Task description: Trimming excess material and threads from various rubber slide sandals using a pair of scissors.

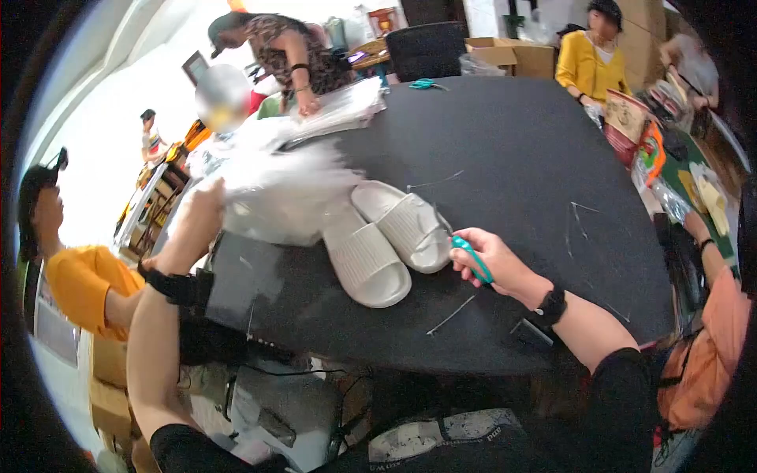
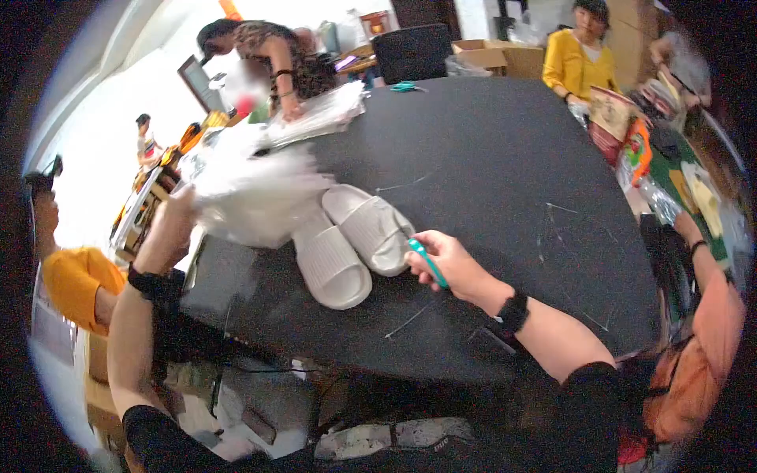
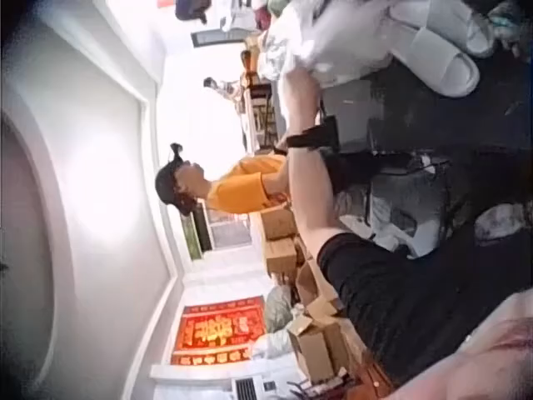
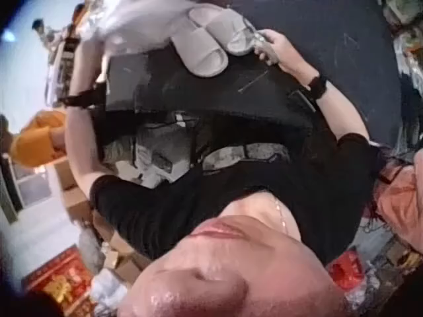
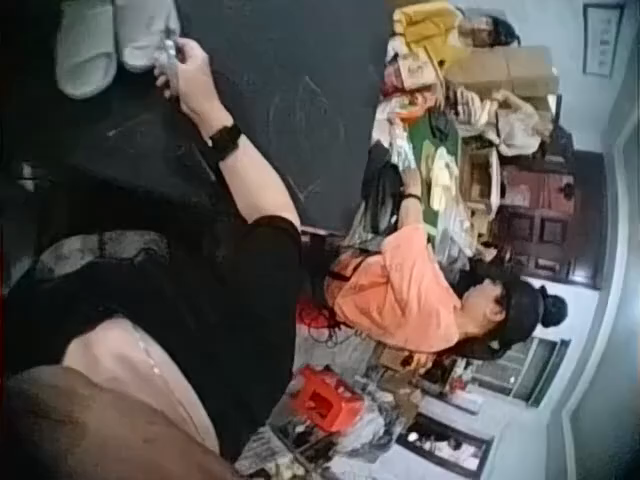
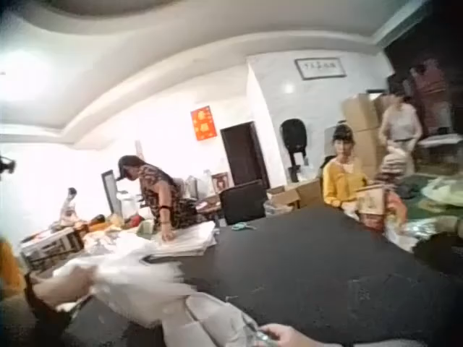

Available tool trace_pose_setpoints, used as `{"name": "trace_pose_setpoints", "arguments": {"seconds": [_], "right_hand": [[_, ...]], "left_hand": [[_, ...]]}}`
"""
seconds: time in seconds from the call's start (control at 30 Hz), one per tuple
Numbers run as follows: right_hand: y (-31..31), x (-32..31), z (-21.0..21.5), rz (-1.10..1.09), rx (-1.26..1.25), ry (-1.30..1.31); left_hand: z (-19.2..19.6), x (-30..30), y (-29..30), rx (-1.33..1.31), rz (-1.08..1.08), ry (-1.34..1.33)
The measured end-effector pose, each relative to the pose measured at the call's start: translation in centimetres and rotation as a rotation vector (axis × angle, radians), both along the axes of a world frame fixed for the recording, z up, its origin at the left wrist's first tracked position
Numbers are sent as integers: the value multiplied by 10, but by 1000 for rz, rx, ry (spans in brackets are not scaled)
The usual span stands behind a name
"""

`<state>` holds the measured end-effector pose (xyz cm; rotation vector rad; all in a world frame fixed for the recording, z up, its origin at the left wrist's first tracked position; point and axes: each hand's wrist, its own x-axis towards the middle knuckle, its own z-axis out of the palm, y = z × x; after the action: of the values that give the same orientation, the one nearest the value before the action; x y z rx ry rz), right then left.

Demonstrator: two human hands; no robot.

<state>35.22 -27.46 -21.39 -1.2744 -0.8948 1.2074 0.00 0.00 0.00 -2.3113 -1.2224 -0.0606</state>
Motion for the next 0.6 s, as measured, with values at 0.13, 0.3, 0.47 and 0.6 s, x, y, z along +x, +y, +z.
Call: {"name": "trace_pose_setpoints", "arguments": {"seconds": [0.13,0.3,0.47,0.6], "right_hand": [[0,-9,3,-48,40,51],[8,-15,-1,162,125,99],[-5,1,-10,118,68,57],[-3,-1,-9,138,151,12]], "left_hand": [[42,54,22,45,-638,-334],[95,-11,129,236,-456,-390],[137,139,91,295,-349,14],[168,202,57,241,-430,-45]]}}
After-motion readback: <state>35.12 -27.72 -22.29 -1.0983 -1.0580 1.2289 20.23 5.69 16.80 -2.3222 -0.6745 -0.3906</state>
